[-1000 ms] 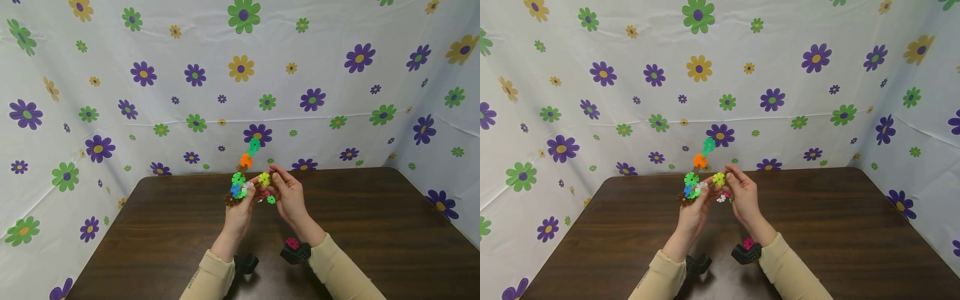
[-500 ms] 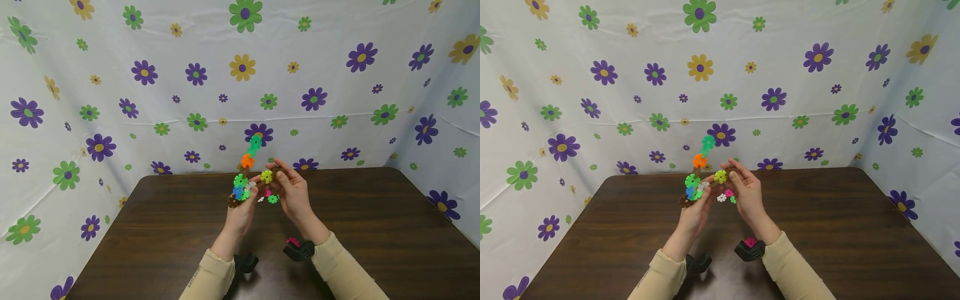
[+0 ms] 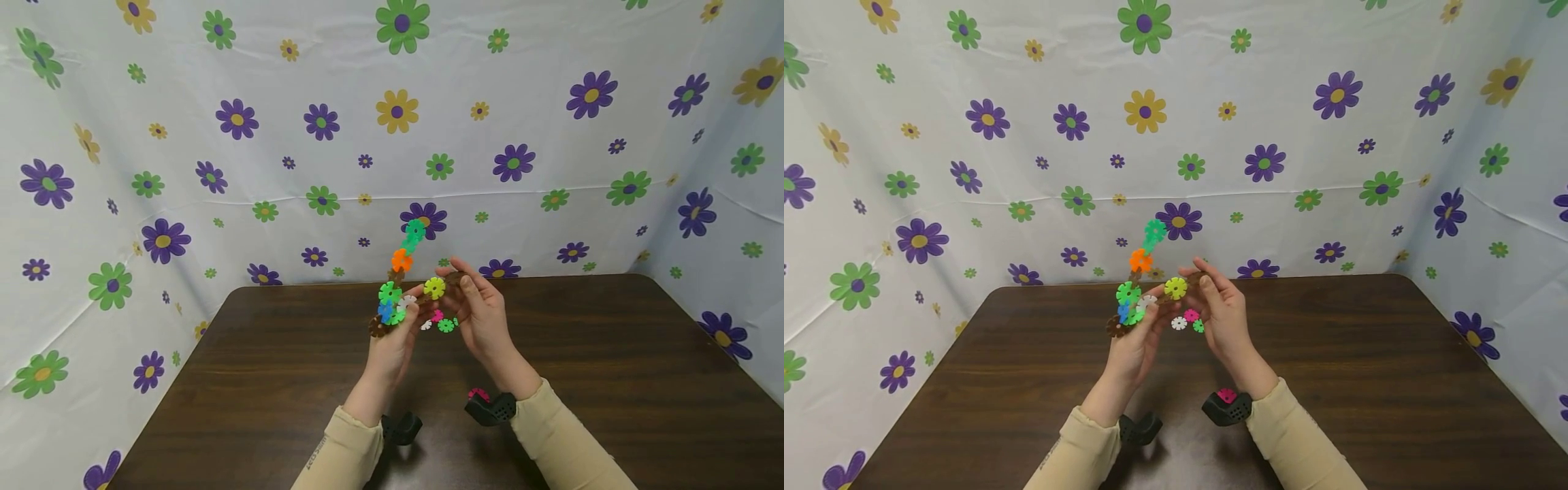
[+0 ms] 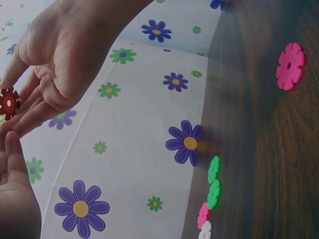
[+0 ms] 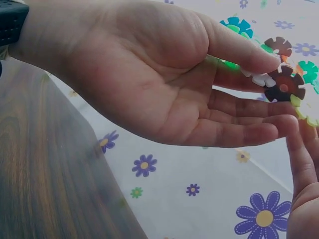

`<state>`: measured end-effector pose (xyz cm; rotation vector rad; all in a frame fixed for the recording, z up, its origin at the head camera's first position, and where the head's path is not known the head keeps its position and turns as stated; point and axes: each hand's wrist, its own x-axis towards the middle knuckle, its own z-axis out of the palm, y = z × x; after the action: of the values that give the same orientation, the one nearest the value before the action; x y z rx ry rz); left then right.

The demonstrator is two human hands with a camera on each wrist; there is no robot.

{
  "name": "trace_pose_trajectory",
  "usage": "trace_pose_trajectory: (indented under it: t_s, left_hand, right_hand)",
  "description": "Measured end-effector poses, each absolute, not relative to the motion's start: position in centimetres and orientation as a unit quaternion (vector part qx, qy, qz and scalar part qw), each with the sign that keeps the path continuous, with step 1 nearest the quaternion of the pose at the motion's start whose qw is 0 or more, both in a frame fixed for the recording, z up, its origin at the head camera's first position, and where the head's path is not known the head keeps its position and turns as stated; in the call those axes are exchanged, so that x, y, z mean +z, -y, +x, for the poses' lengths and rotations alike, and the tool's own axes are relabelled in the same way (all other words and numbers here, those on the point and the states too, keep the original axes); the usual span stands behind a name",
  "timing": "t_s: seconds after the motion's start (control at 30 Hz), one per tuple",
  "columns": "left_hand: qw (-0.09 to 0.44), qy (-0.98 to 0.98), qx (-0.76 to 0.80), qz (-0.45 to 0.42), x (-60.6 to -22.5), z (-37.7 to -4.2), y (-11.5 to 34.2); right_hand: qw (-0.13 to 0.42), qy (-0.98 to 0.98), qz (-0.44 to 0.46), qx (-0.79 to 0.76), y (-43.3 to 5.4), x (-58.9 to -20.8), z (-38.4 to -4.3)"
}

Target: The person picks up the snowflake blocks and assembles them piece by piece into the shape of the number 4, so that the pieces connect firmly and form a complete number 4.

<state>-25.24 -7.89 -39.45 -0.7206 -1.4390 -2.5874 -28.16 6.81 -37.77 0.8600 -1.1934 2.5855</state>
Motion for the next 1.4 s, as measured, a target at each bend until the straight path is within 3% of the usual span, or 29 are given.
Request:
trace_pose_trajectory:
  t_s: [0.43,1.1,1.4]
  left_hand:
    - [0.041,0.489,-0.843,-0.218,-39.58,-25.39,7.82]
    - [0.045,0.476,-0.857,-0.190,-39.42,-25.12,7.39]
    - [0.039,0.485,-0.850,-0.200,-39.23,-25.19,7.66]
  right_hand:
    - [0.028,0.421,0.272,0.865,-7.07,-37.99,-28.24]
    - [0.027,0.403,0.252,0.879,-6.41,-38.48,-28.23]
    - [-0.011,0.378,0.261,0.888,-7.15,-38.22,-28.67]
